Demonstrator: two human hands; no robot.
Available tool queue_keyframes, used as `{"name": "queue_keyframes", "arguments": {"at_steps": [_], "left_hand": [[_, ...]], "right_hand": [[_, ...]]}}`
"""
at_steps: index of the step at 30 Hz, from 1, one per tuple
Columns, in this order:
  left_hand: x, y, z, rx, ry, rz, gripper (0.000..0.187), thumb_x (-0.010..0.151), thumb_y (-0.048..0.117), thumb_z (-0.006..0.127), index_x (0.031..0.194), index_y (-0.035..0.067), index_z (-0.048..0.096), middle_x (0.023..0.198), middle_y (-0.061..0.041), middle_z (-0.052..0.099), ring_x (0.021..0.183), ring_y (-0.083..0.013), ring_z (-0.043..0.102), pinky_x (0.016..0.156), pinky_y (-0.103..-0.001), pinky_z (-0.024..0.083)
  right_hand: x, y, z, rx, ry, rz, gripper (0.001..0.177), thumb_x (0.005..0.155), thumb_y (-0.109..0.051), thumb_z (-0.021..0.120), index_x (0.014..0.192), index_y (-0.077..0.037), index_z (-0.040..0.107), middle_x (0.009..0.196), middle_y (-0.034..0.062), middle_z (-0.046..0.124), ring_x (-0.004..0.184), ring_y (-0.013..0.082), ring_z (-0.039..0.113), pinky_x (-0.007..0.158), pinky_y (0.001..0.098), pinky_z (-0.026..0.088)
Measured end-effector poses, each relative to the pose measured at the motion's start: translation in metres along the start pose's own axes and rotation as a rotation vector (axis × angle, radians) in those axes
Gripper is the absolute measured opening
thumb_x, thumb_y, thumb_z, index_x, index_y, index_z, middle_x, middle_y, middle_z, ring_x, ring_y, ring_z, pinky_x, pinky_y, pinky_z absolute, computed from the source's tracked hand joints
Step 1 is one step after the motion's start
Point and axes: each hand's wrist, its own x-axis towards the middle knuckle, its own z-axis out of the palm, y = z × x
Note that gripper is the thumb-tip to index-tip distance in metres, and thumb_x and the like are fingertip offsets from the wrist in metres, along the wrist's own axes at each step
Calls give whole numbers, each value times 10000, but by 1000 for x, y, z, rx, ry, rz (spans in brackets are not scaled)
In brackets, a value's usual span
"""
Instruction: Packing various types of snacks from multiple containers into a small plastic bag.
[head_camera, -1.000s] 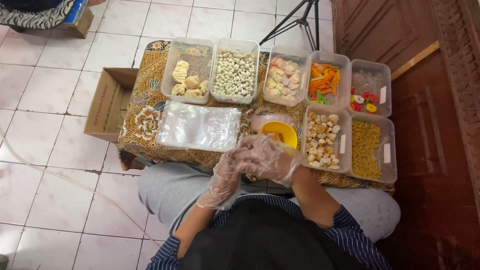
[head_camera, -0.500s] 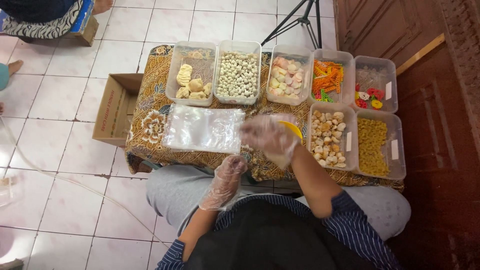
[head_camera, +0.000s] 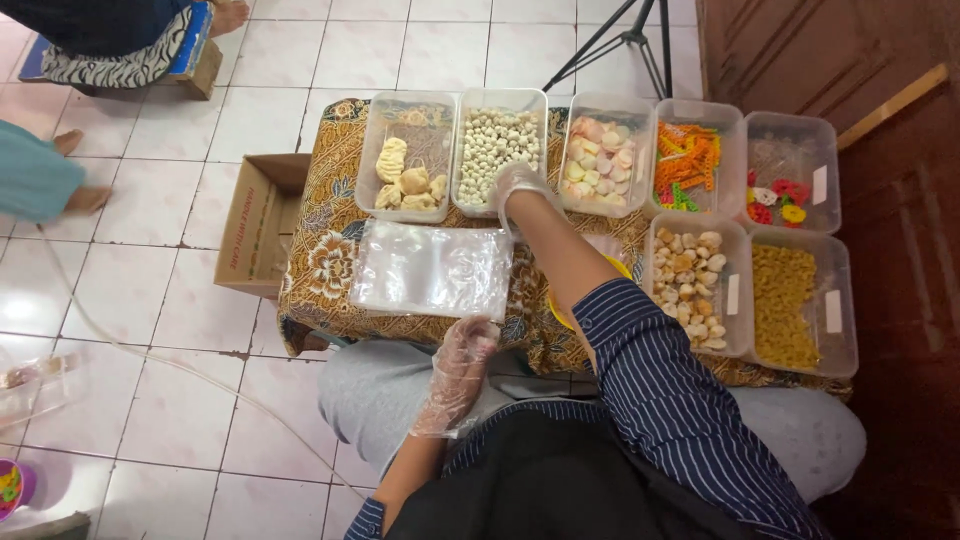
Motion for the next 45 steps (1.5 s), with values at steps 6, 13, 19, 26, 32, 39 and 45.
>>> {"name": "queue_keyframes", "arguments": {"at_steps": [6,13,19,26,32,39,45], "left_hand": [[9,-19,4,-37,30,112,470,896,364,726,1348,305,615,1080,-91,732,1017,-344,714,903,-506,554],[12,-16,10,-99,22,133,411,921,376,693,1321,290,655,1022,-47,756,935,-261,744,864,-425,566],[8,-26,17,-58,25,144,431,928,346,690,1353,306,630,1070,-39,734,985,-263,724,874,-422,568],[7,-16,17,-88,28,345,443,947,302,704,1359,171,605,1084,-106,721,931,-260,723,822,-397,583],[7,-14,45,-82,97,430,461,926,216,749,1329,68,580,1064,-184,720,938,-350,727,772,-461,584],[0,0,64,-237,91,505,423,900,115,758,1281,21,601,1045,-211,731,956,-347,736,783,-455,584],[-1,-16,76,-145,129,554,438,905,104,739,1244,-96,547,965,-340,704,886,-485,712,688,-538,557]], "right_hand": [[20,-12,11,-51,-6,49,324,922,-90,588,1211,-11,710,1200,171,702,1172,371,657,871,549,581],[36,9,21,283,47,34,341,800,-181,722,1115,-310,753,1199,-9,714,1225,225,639,1028,407,527],[31,10,43,657,313,88,239,764,-410,766,995,-354,740,998,-92,738,1004,152,710,879,359,597],[-182,-19,-48,963,452,-326,98,916,-195,749,943,-107,715,852,69,724,840,245,724,825,359,581],[-225,19,-15,1332,179,-1048,80,872,-24,768,948,-18,744,891,162,744,858,274,734,790,402,623],[-252,33,-6,1264,307,-1115,110,890,49,695,986,29,744,862,155,742,784,263,754,754,369,622],[-228,63,109,1009,187,-650,221,1001,-97,575,1081,2,756,772,106,671,832,191,665,954,271,497]]}}
